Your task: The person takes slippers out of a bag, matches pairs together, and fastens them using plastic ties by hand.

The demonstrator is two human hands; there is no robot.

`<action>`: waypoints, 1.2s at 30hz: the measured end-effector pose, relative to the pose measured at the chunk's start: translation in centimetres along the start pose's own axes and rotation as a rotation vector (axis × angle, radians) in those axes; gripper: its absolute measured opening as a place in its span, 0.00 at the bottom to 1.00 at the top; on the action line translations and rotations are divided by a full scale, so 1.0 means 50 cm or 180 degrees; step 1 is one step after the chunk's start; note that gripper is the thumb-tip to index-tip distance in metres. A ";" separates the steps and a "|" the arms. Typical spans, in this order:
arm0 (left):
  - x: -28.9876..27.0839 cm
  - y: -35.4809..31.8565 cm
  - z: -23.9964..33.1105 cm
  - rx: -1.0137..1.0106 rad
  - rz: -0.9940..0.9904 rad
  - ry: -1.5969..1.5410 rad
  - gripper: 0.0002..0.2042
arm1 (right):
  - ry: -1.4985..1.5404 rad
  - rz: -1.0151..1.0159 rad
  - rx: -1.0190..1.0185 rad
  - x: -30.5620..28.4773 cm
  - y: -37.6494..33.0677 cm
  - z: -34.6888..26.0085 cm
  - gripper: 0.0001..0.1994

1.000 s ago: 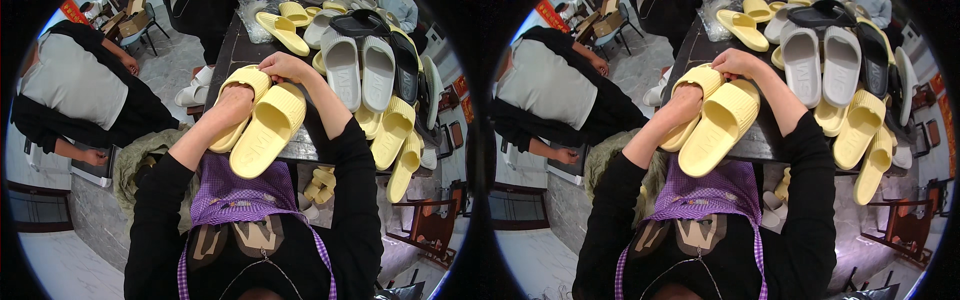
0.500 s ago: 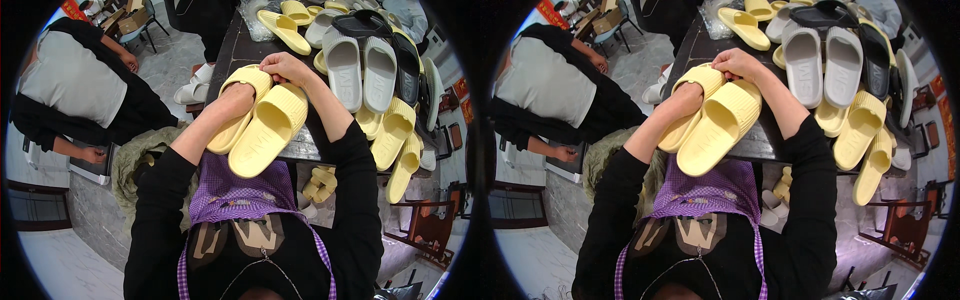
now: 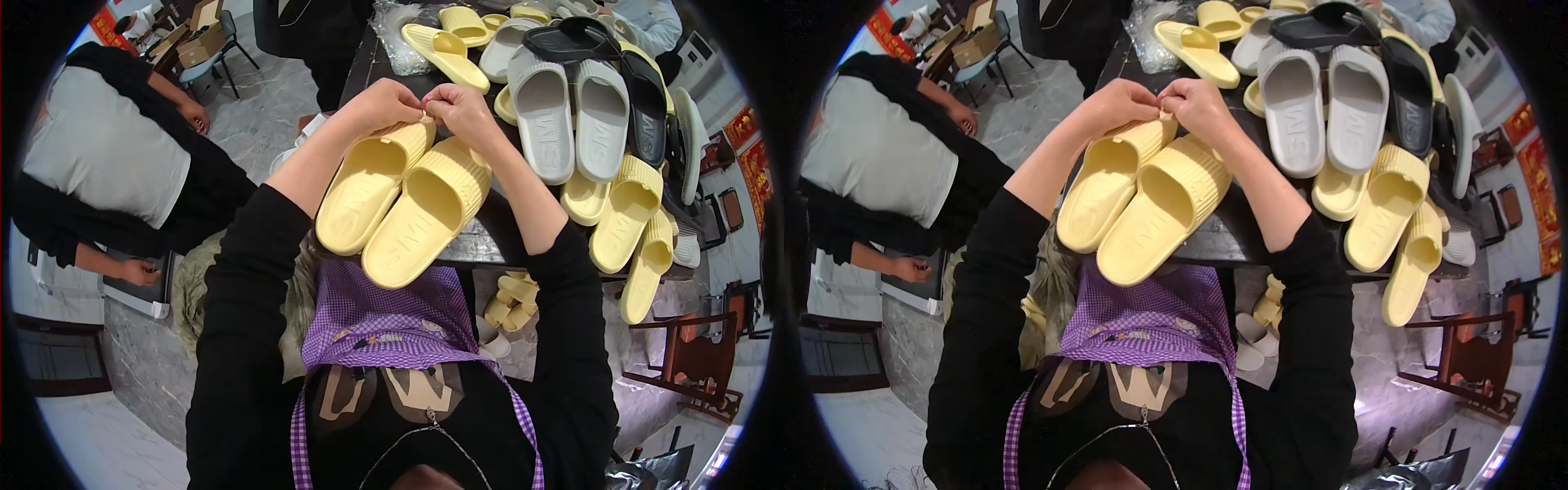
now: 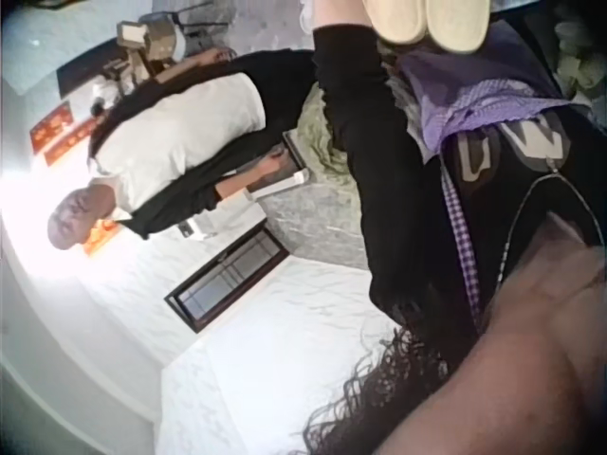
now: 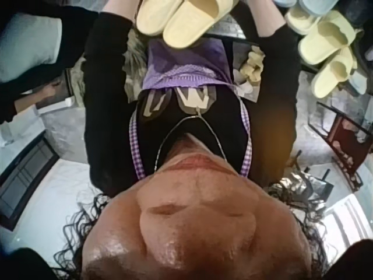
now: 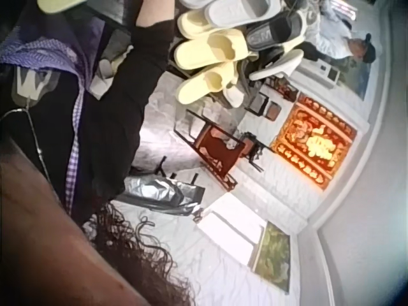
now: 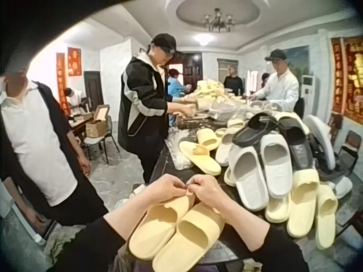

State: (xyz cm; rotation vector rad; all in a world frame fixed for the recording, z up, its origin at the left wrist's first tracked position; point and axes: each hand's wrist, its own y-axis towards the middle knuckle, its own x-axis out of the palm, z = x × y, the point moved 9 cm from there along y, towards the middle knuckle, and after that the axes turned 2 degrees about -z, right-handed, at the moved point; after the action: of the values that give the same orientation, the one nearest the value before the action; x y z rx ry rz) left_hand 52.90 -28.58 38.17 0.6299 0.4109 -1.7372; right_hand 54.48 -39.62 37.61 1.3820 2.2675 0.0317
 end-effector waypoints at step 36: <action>0.012 -0.006 0.016 0.0182 0.0690 0.0066 0.09 | -0.1230 0.0778 -0.0343 -0.047 -0.050 -0.061 0.08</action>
State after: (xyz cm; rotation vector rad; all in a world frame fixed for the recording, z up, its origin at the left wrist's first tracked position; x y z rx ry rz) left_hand 52.33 -29.41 38.44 0.7077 0.2966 -1.5411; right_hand 52.00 -42.14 40.57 1.4573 1.7514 -0.0304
